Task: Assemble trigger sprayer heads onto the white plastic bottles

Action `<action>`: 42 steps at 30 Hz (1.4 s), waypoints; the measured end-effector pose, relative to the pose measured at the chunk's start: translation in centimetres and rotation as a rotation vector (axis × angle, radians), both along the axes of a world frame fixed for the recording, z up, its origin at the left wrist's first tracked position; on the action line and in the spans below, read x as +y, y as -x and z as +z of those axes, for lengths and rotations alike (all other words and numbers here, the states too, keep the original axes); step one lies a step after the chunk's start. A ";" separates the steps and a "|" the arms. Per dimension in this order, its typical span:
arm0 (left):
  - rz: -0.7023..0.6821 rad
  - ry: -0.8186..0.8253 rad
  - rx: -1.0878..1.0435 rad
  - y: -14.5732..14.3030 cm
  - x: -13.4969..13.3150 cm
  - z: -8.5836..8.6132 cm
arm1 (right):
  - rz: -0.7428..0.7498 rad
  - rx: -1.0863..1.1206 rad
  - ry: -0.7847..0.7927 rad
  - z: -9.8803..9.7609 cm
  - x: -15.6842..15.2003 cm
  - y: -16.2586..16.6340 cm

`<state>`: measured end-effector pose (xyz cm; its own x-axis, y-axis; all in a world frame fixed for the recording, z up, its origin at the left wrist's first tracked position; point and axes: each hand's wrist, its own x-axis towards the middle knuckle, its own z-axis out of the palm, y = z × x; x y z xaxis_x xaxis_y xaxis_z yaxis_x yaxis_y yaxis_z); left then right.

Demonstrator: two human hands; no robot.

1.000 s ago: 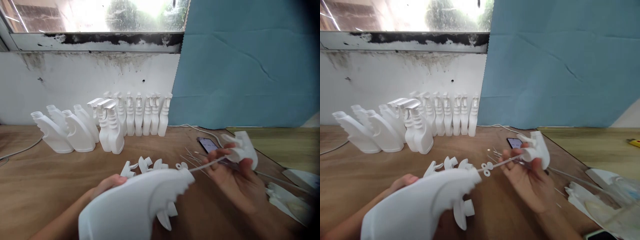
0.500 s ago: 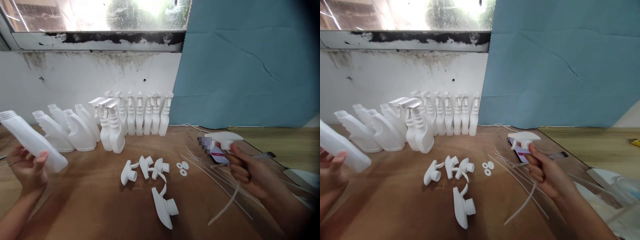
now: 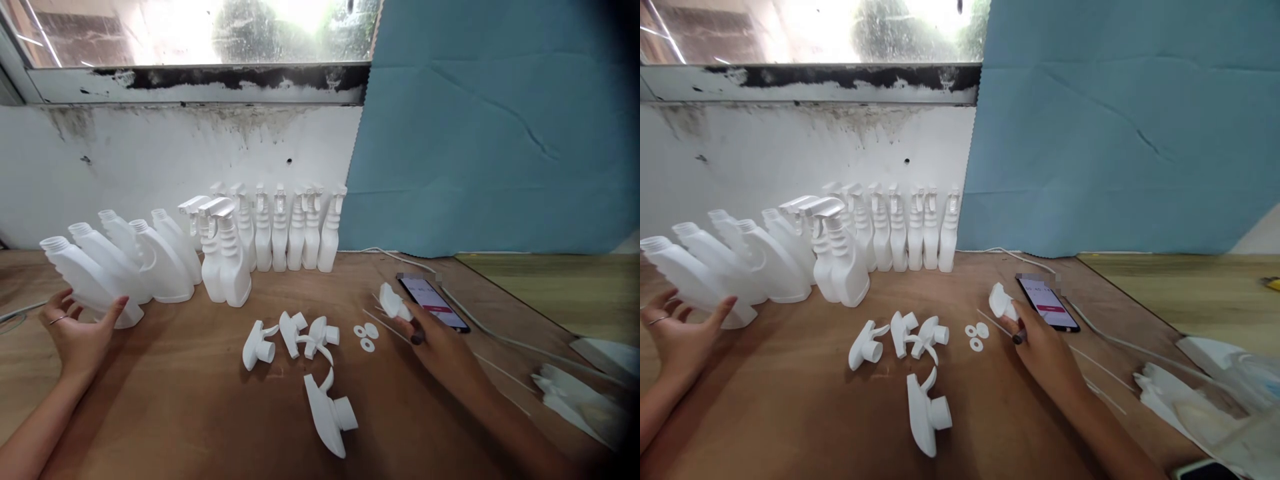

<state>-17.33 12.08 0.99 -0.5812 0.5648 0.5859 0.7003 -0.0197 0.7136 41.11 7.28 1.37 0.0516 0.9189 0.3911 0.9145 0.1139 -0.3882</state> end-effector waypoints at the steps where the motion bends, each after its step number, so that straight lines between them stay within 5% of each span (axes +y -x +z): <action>1: 0.005 0.012 0.027 0.4 0.1 -0.2 | 0.033 -0.007 -0.016 -0.4 0.3 0.1; 6: 0.117 -0.099 0.270 1.4 -0.3 -0.6 | 0.143 -0.012 -0.207 -1.6 1.3 0.1; 9: 0.071 -0.246 0.484 -0.8 -1.4 0.0 | 0.153 0.007 -0.278 -1.8 1.1 0.6; 13: -0.267 -0.206 0.548 -7.8 -3.7 0.7 | 0.160 0.086 -0.327 -2.1 0.1 3.0; 15: -0.606 -0.187 0.538 -12.5 -5.1 0.6 | 0.186 0.114 -0.340 -2.3 -0.5 4.7; 17: -1.032 -0.034 0.430 -17.2 -6.6 0.2 | 0.256 0.123 -0.346 -2.3 -1.1 6.3; 20: -1.317 0.180 -0.031 -23.3 -8.1 -0.4 | 0.389 0.121 -0.382 -2.3 -1.8 8.1; 25: -1.466 0.347 -0.662 -28.2 -7.6 -1.3 | 0.606 0.090 -0.395 -2.1 -2.4 8.7; 31: -1.491 0.536 -0.879 -28.2 -6.4 -1.5 | 0.761 0.052 -0.432 -1.9 -2.6 9.3; 42: -1.518 0.454 -1.348 -27.1 -5.3 -1.3 | 0.429 0.446 -0.263 -2.1 -4.9 8.6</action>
